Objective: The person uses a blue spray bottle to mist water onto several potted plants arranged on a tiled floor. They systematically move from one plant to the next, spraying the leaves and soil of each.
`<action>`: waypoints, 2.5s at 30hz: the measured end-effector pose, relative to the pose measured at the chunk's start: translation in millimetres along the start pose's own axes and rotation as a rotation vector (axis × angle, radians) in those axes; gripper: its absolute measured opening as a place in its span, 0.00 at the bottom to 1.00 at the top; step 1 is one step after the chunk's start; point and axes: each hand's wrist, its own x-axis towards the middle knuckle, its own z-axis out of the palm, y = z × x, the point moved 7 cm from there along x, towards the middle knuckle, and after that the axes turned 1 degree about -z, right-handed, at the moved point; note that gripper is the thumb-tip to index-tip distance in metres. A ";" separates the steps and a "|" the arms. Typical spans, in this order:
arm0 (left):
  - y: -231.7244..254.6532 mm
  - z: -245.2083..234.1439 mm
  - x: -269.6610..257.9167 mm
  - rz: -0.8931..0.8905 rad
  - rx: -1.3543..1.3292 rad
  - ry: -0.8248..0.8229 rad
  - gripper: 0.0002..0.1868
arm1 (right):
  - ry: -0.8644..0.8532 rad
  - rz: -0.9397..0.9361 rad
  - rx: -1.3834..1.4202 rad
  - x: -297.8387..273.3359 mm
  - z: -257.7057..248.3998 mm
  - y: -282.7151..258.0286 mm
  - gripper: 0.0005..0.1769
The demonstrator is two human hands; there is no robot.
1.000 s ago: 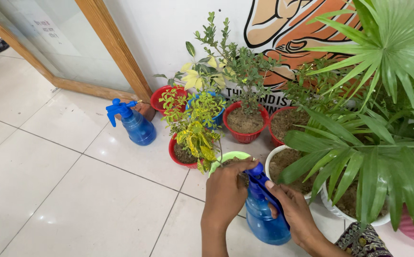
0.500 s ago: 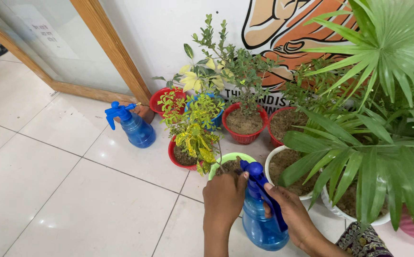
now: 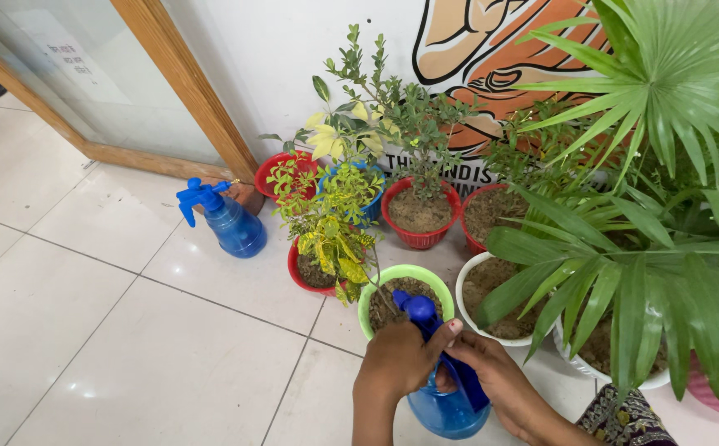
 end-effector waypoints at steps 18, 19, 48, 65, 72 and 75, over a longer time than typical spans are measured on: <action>14.1 2.7 -11.5 0.026 -0.237 -0.206 0.44 | -0.077 -0.166 0.006 0.7 -7.2 -5.5 0.27; 14.9 2.4 -12.1 0.038 -0.246 -0.198 0.44 | -0.068 -0.149 0.013 0.3 -7.8 -4.6 0.28; 14.4 5.1 -8.1 0.011 -0.238 -0.194 0.44 | -0.037 -0.072 0.069 4.9 -14.1 1.1 0.25; 35.9 25.1 -0.8 0.268 -0.140 -0.103 0.44 | 0.093 -0.151 0.024 9.7 -46.7 -3.6 0.26; 35.4 25.1 -5.5 0.253 -0.046 -0.088 0.40 | 0.037 -0.170 -0.103 2.2 -46.8 -5.9 0.26; 48.2 12.8 -13.4 0.316 -0.093 -0.003 0.38 | 0.106 -0.154 -0.071 -4.6 -51.0 -6.3 0.31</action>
